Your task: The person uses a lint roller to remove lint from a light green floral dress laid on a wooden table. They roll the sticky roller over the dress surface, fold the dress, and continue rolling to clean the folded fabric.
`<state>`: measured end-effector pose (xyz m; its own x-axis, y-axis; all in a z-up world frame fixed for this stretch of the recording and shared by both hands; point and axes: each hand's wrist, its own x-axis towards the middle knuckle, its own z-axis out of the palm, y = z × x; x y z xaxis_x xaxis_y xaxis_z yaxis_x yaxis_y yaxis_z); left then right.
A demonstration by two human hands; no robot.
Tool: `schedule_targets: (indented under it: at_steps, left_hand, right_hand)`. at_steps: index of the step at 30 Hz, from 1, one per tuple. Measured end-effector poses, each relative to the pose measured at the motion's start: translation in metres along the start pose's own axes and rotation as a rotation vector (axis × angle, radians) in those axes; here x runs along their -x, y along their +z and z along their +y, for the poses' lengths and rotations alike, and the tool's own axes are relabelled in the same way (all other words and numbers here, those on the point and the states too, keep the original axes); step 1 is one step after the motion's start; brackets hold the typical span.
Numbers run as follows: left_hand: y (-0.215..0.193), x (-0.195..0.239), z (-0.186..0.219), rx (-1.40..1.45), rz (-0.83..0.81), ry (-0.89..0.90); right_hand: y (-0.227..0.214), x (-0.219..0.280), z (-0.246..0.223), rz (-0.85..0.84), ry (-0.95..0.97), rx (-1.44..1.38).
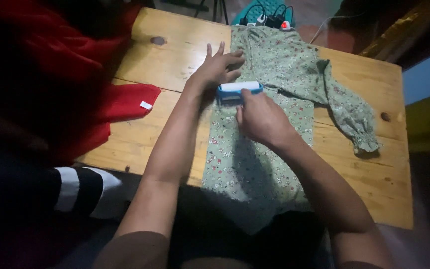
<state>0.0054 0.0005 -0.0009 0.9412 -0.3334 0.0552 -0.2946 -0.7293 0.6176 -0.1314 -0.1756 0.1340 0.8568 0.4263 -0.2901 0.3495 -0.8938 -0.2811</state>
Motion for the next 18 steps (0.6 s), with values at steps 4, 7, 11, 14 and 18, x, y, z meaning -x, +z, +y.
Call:
schedule_targets:
  at_steps: [4, 7, 11, 14, 18]
  left_hand:
    - [-0.005, 0.01, 0.009, 0.012, 0.02, 0.002]
    - [-0.002, 0.005, 0.0, -0.012, 0.029, 0.033]
    - [0.001, 0.004, -0.001, -0.023, 0.041, 0.048]
    - [0.004, 0.001, -0.003, -0.024, 0.033, 0.051]
    - [0.005, -0.001, -0.007, -0.024, 0.043, 0.048]
  right_hand:
    - [-0.004, 0.029, 0.002, -0.099, -0.043, -0.004]
    - [-0.016, 0.063, -0.004, -0.316, 0.005, 0.037]
    - [-0.006, 0.056, 0.016, -0.264, -0.191, 0.157]
    - [0.002, 0.034, 0.04, -0.186, -0.387, 0.044]
    - [-0.019, 0.038, 0.054, -0.27, -0.491, -0.077]
